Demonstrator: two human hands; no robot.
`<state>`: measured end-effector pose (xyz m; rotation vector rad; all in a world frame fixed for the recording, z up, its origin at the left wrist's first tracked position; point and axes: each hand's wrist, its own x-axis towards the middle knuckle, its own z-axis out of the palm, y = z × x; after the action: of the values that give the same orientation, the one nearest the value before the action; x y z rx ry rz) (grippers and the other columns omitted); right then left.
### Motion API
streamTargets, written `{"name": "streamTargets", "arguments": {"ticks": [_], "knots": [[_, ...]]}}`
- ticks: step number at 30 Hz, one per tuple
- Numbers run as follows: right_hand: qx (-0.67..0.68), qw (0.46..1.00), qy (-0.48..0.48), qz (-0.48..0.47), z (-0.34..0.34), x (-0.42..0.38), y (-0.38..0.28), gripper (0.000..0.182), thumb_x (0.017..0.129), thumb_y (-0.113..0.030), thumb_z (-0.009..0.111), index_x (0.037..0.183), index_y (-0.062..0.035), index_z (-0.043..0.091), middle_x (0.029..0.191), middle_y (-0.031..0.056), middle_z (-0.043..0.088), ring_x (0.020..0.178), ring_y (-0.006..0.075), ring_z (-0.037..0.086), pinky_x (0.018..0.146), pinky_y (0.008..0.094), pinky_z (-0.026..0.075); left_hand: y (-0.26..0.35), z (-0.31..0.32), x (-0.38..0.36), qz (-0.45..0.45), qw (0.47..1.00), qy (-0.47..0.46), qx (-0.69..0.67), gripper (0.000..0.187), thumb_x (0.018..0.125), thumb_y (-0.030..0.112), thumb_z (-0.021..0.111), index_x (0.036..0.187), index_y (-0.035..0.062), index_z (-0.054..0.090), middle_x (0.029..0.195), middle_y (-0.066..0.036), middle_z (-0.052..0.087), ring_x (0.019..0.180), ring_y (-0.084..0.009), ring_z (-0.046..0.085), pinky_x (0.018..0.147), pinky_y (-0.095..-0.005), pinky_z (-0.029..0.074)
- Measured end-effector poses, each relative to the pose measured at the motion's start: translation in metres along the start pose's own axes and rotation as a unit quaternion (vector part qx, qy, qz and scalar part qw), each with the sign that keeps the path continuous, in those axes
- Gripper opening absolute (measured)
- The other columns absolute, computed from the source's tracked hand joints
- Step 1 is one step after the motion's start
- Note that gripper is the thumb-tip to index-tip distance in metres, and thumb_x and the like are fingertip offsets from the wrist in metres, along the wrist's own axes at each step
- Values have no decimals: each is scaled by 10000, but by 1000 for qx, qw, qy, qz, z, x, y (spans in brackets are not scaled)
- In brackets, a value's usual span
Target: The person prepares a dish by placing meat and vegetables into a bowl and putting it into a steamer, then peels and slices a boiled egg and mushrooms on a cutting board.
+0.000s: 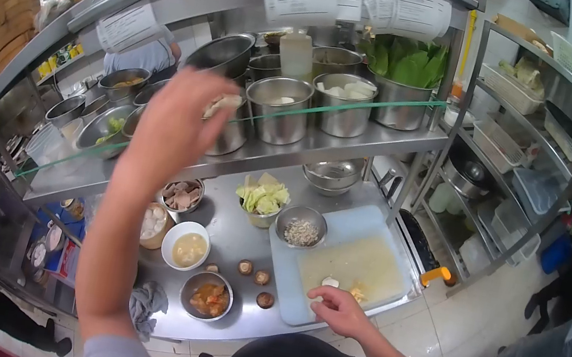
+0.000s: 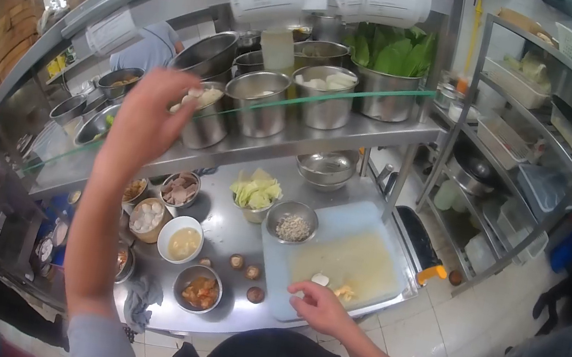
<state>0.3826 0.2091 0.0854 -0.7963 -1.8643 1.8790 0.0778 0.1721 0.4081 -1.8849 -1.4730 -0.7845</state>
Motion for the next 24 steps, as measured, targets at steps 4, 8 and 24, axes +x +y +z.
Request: {"name": "streamTargets", "arguments": {"ticks": [4, 8, 24], "knots": [[29, 999, 12, -11, -42, -21, 20, 269, 954, -154, 649, 1203, -52, 637, 679, -25, 570, 584, 48, 517, 509, 242, 400, -44, 33, 90, -64, 994, -81, 43, 207, 883, 161, 654, 1034, 26, 698, 1021, -198, 712, 1007, -396, 653, 864, -466, 512], [62, 996, 65, 8, -67, -35, 28, 265, 958, -171, 645, 1191, -44, 651, 673, -31, 566, 540, 43, 479, 487, 241, 373, -29, 65, 126, -121, 982, -130, 62, 234, 870, 208, 676, 1033, 44, 710, 1023, -196, 715, 960, -374, 672, 855, -427, 518], [100, 982, 158, 14, -99, -55, 36, 246, 944, -186, 668, 1141, -40, 667, 691, -35, 569, 587, 48, 495, 520, 242, 383, 36, 181, 210, -89, 941, -321, -65, 295, 863, 264, 727, 985, -2, 694, 982, -168, 717, 911, -266, 686, 823, -375, 523]]}}
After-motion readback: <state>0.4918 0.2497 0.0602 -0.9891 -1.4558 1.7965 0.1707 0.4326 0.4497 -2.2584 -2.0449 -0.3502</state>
